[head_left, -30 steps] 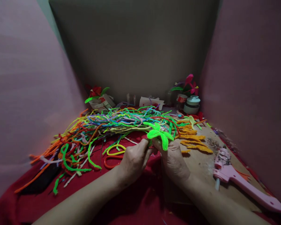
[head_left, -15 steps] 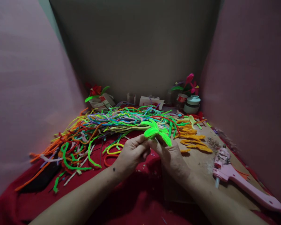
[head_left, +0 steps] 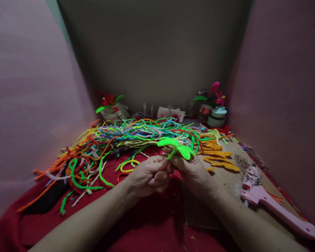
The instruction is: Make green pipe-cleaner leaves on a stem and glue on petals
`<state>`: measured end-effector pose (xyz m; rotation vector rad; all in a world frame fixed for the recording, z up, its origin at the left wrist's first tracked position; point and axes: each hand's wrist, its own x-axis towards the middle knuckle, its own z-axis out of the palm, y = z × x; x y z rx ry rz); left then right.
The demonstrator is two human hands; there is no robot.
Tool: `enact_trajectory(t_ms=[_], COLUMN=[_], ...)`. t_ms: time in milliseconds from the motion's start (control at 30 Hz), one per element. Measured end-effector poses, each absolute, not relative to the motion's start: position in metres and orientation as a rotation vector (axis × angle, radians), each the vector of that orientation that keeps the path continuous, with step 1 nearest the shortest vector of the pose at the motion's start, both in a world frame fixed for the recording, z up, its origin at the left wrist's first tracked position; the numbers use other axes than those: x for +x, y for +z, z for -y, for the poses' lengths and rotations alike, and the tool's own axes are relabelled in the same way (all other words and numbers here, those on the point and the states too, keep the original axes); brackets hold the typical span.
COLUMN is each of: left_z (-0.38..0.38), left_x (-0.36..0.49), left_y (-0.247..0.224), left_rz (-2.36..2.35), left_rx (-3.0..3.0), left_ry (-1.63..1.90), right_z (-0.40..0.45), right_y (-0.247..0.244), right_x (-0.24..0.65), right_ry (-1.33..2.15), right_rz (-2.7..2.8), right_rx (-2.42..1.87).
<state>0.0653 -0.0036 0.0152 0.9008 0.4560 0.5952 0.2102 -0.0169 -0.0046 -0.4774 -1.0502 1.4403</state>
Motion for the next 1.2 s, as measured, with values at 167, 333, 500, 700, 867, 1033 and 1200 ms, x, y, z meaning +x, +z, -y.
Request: enact_trajectory(t_ms=[167, 333, 500, 700, 867, 1033, 1200], left_z=[0.004, 0.011, 0.010, 0.008, 0.008, 0.009, 0.010], left_x=[0.065, 0.069, 0.068, 0.067, 0.070, 0.074, 0.075], left_y=[0.019, 0.021, 0.008, -0.001, 0.006, 0.017, 0.013], left_rz=[-0.500, -0.897, -1.124, -1.111, -1.099, -1.067, -1.120], left_rx=[0.968, 1.602, 2.318, 2.606, 2.279, 1.875, 2.186], left_ry=[0.567, 0.811, 1.075, 1.048, 0.950, 0.775, 0.954], right_z=[0.018, 0.017, 0.017, 0.019, 0.018, 0.019, 0.019], right_y=[-0.005, -0.006, -0.008, -0.012, -0.011, -0.005, -0.005], right_x=[0.209, 0.207, 0.203, 0.201, 0.202, 0.201, 0.200], right_ry=[1.397, 1.334, 1.333, 1.277, 1.312, 1.288, 1.283], right_rz=[0.978, 0.855, 0.785, 0.809, 0.759, 0.756, 0.743], right_rx=[-0.538, -0.589, -0.590, -0.656, -0.679, -0.600, -0.586])
